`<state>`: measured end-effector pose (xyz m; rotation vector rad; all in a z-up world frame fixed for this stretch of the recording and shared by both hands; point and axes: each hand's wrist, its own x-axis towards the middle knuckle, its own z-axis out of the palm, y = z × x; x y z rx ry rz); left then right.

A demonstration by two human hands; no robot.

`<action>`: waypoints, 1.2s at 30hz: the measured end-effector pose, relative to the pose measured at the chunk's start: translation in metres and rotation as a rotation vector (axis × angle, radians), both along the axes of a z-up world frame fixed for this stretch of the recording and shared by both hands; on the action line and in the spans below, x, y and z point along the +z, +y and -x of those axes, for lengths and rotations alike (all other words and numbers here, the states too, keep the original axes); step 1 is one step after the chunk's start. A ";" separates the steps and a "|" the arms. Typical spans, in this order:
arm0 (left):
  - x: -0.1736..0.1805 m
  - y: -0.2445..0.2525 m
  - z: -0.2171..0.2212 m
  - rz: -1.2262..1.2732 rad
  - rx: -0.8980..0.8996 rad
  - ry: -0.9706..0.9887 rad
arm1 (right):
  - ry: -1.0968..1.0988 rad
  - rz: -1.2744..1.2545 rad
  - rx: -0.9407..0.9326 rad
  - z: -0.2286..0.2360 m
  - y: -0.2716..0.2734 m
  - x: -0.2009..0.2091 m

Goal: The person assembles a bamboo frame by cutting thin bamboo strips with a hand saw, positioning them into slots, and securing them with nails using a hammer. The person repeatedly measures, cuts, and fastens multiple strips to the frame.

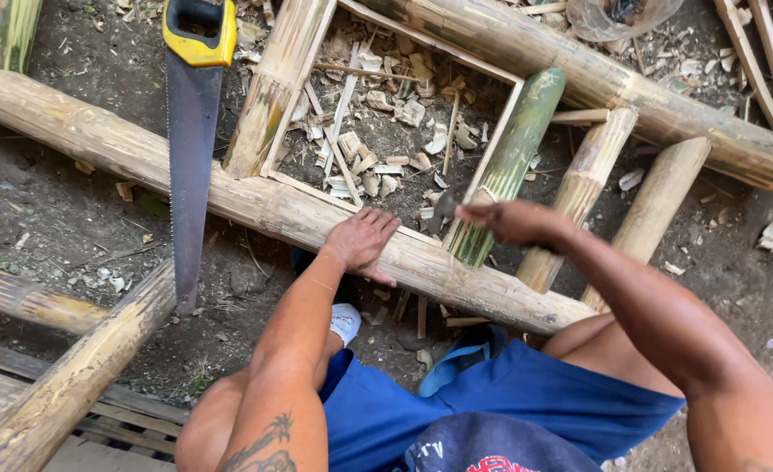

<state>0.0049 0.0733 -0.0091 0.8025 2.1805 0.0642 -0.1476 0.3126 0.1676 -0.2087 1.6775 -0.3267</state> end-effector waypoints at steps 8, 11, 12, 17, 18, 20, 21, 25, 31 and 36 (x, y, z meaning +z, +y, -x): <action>-0.002 -0.004 -0.002 -0.016 -0.011 0.046 | 0.119 0.023 -0.578 -0.006 0.011 -0.022; -0.004 -0.002 -0.006 -0.056 0.001 0.041 | 0.036 0.031 -0.213 -0.012 0.018 -0.034; -0.004 -0.003 -0.003 -0.069 0.017 0.049 | 0.075 0.017 -0.358 -0.009 0.017 -0.038; 0.007 -0.006 -0.001 -0.062 0.056 0.036 | 0.205 0.090 -0.586 -0.011 0.008 -0.048; 0.008 -0.005 0.000 -0.074 0.063 0.039 | 0.101 0.126 -0.308 -0.012 0.006 -0.047; 0.009 -0.004 0.000 -0.089 0.078 0.047 | 0.011 0.102 -0.103 -0.015 0.006 -0.046; 0.007 -0.004 -0.001 -0.097 0.083 0.050 | 0.025 0.043 -0.176 -0.017 0.008 -0.045; -0.007 -0.007 -0.012 -0.136 0.077 0.071 | 0.143 -0.172 -0.668 -0.025 0.020 -0.063; -0.035 -0.016 -0.011 -0.203 0.111 0.113 | 0.205 0.195 -0.119 -0.022 0.044 -0.156; -0.036 -0.065 -0.019 -0.348 0.089 0.433 | 0.319 -0.039 -0.201 -0.005 0.032 -0.210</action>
